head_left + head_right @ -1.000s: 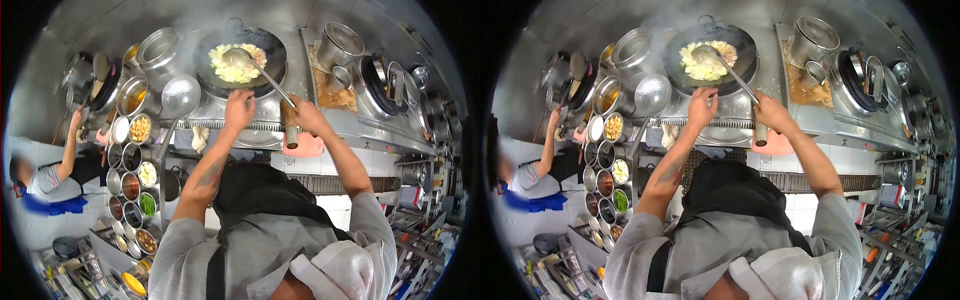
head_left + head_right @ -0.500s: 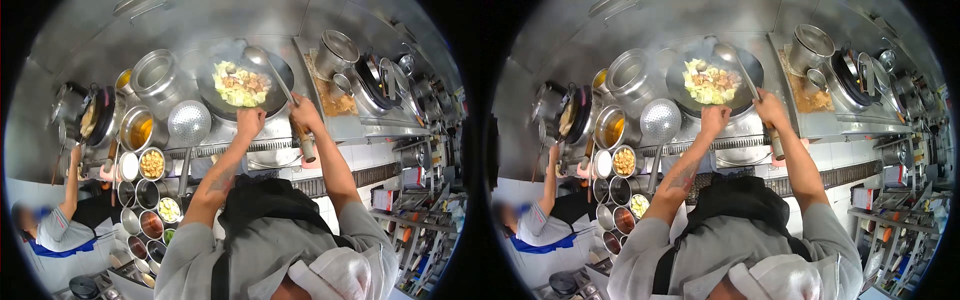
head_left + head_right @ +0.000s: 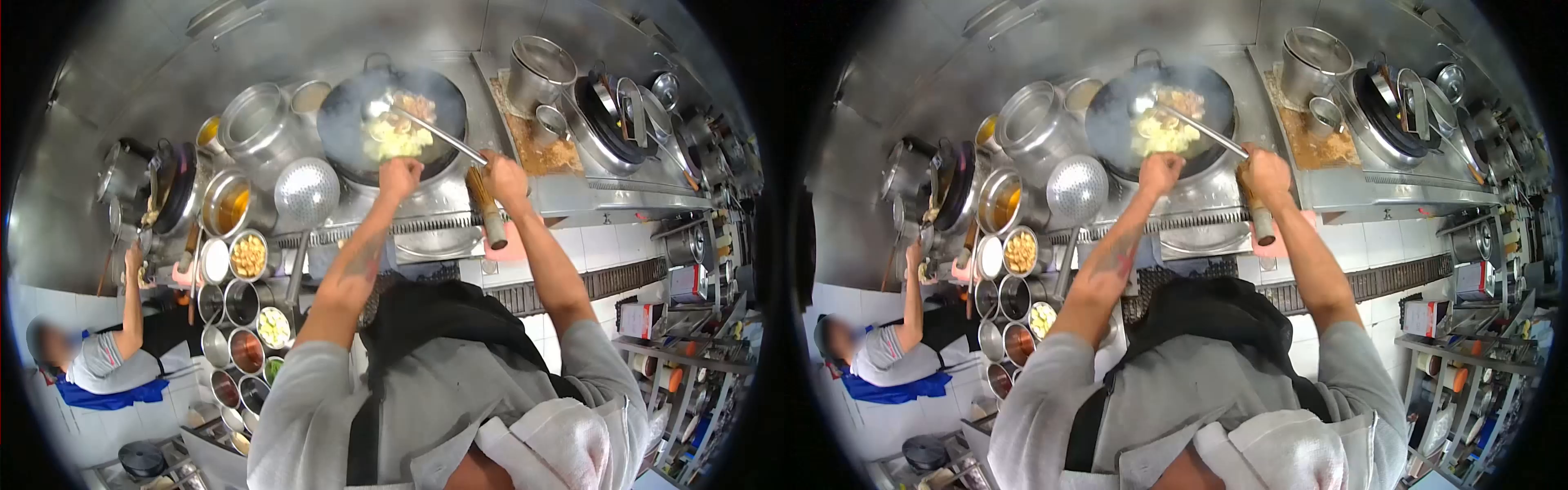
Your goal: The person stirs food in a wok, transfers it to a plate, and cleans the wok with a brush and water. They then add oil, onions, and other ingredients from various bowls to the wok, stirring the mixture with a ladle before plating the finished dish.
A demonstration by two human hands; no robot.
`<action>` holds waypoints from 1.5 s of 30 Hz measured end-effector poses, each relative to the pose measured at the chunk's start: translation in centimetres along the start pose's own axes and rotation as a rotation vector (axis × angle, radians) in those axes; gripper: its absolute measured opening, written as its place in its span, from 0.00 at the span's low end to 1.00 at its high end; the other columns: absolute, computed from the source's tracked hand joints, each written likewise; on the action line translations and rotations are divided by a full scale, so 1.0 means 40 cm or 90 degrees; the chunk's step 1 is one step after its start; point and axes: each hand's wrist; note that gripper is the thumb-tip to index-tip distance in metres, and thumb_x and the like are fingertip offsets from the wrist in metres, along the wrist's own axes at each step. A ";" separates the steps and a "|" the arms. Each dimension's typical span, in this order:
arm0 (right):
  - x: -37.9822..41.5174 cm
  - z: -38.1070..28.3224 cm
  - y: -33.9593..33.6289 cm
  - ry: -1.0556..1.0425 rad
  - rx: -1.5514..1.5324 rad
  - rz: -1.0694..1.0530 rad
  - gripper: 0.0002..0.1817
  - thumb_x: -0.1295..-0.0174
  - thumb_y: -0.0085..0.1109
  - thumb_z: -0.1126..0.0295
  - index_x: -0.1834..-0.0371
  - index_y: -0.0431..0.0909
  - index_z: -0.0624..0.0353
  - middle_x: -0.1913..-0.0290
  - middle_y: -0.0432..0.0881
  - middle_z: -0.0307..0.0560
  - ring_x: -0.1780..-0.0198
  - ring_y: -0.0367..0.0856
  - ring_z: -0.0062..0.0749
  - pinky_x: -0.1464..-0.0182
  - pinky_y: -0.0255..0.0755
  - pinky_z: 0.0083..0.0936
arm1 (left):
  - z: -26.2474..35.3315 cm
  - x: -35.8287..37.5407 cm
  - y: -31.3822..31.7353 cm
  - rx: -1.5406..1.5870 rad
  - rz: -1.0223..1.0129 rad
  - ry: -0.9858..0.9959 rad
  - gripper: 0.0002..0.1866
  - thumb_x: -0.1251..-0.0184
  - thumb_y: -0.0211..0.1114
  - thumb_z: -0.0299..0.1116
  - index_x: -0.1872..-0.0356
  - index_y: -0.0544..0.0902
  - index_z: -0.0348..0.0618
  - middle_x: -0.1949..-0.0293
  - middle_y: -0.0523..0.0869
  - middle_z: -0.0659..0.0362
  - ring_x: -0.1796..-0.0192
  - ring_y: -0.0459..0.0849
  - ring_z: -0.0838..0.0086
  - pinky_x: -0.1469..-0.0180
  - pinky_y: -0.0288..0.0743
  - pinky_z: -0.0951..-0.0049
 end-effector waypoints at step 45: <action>0.722 -0.955 0.261 -0.306 -0.203 -0.613 0.26 0.36 0.55 0.69 0.34 0.72 0.60 0.77 0.79 0.50 0.80 0.80 0.33 0.77 0.73 0.33 | -0.263 1.643 -0.308 0.260 0.356 -0.528 0.11 0.34 0.68 0.33 0.55 0.86 0.39 0.69 0.89 0.57 0.70 0.84 0.76 0.63 0.78 0.73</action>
Point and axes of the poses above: each hand's wrist, its own x-axis away from the middle knuckle, its own y-axis out of the palm, z = x × y
